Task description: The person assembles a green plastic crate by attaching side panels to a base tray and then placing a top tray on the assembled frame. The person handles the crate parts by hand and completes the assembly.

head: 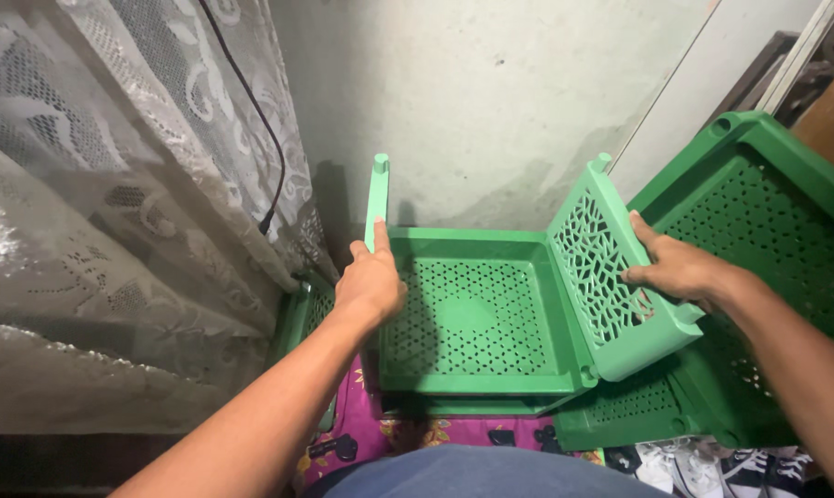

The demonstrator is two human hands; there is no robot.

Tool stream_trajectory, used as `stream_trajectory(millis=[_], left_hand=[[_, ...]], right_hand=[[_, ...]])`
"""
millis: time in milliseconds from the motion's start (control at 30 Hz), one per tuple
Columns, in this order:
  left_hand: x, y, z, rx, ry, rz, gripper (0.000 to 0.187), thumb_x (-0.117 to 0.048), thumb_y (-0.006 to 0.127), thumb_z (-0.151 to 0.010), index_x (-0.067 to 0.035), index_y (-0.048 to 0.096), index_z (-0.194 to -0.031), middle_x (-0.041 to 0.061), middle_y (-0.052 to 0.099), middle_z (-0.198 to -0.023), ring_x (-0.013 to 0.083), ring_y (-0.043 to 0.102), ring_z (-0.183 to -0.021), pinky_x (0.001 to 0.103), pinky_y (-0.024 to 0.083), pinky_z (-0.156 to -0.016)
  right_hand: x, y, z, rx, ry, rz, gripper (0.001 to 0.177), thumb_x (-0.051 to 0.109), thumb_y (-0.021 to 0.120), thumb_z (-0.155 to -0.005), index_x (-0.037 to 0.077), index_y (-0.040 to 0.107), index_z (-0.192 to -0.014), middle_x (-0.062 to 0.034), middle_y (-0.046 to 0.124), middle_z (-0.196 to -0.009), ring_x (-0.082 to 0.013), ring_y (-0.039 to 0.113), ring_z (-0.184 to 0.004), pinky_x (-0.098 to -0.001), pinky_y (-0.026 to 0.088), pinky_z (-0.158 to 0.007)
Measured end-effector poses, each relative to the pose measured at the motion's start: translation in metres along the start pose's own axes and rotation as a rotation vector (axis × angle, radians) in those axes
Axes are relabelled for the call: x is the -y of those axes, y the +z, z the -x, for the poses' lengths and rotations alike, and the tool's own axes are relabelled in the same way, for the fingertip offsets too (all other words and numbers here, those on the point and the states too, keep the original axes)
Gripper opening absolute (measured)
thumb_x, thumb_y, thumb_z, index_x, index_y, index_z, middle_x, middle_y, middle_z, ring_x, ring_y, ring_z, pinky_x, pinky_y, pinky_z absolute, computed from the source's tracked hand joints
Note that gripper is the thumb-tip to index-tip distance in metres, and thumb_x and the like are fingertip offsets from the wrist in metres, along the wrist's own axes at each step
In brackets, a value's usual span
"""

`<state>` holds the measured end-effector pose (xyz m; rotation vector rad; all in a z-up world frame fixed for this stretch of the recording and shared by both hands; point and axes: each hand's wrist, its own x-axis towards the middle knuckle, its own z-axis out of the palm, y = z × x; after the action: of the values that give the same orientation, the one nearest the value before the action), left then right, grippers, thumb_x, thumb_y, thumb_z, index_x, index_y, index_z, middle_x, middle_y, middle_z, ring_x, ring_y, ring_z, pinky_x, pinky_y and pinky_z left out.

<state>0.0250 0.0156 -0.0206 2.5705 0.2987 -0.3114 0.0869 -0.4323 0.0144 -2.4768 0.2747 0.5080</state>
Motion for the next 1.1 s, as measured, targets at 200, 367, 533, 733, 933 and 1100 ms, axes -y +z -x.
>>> stream_trajectory(millis=[200, 367, 533, 733, 933, 1100], left_hand=[[-0.001, -0.003, -0.003, 0.011, -0.003, -0.003, 0.123, -0.01, 0.075, -0.098, -0.019, -0.007, -0.189, 0.029, 0.04, -0.17, 0.0503, 0.069, -0.139, 0.058, 0.058, -0.118], [-0.002, 0.001, -0.002, 0.014, -0.004, -0.021, 0.123, -0.015, 0.079, -0.099, -0.019, -0.005, -0.189, 0.028, 0.041, -0.17, 0.0497, 0.069, -0.139, 0.058, 0.058, -0.119], [-0.001, 0.002, -0.004, -0.002, 0.001, -0.009, 0.121, -0.015, 0.077, -0.099, -0.019, -0.004, -0.189, 0.028, 0.042, -0.17, 0.0506, 0.07, -0.138, 0.059, 0.059, -0.118], [-0.001, 0.0, -0.004, 0.019, -0.009, -0.011, 0.122, -0.014, 0.077, -0.099, -0.019, -0.005, -0.189, 0.029, 0.04, -0.17, 0.0507, 0.07, -0.138, 0.059, 0.058, -0.118], [-0.005, -0.003, -0.004, 0.028, -0.011, -0.022, 0.121, -0.014, 0.076, -0.1, -0.018, -0.006, -0.189, 0.029, 0.04, -0.171, 0.0502, 0.07, -0.139, 0.059, 0.058, -0.118], [-0.004, -0.002, -0.01, 0.033, 0.0, -0.02, 0.122, -0.015, 0.077, -0.099, -0.021, -0.006, -0.189, 0.027, 0.041, -0.171, 0.05, 0.067, -0.141, 0.059, 0.058, -0.118]], right_hand=[[0.0, 0.011, -0.006, -0.03, -0.066, 0.124, 0.121, 0.014, 0.082, -0.105, 0.025, -0.002, -0.191, -0.0268, 0.071, -0.161, -0.036, 0.077, -0.132, -0.0451, 0.062, -0.112], [-0.018, 0.017, -0.01, -0.105, -0.084, 0.26, 0.126, 0.015, 0.081, -0.101, 0.022, -0.004, -0.194, -0.0338, 0.075, -0.152, -0.0418, 0.078, -0.129, -0.0474, 0.061, -0.115], [-0.019, 0.02, -0.017, -0.107, -0.038, 0.164, 0.125, 0.016, 0.082, -0.099, 0.026, 0.0, -0.193, -0.032, 0.079, -0.148, -0.0421, 0.081, -0.126, -0.0514, 0.066, -0.11], [-0.013, 0.032, -0.014, -0.17, -0.1, 0.282, 0.125, 0.014, 0.08, -0.098, 0.023, -0.001, -0.194, -0.0335, 0.08, -0.141, -0.0438, 0.08, -0.122, -0.049, 0.061, -0.113], [-0.013, 0.034, -0.011, -0.184, -0.194, 0.281, 0.124, 0.016, 0.079, -0.098, 0.021, -0.002, -0.191, -0.0336, 0.079, -0.138, -0.047, 0.078, -0.121, -0.0504, 0.06, -0.113], [-0.019, 0.033, -0.019, -0.158, -0.121, 0.192, 0.123, 0.017, 0.08, -0.095, 0.023, 0.006, -0.193, -0.0303, 0.084, -0.135, -0.0443, 0.084, -0.116, -0.0495, 0.064, -0.111]])
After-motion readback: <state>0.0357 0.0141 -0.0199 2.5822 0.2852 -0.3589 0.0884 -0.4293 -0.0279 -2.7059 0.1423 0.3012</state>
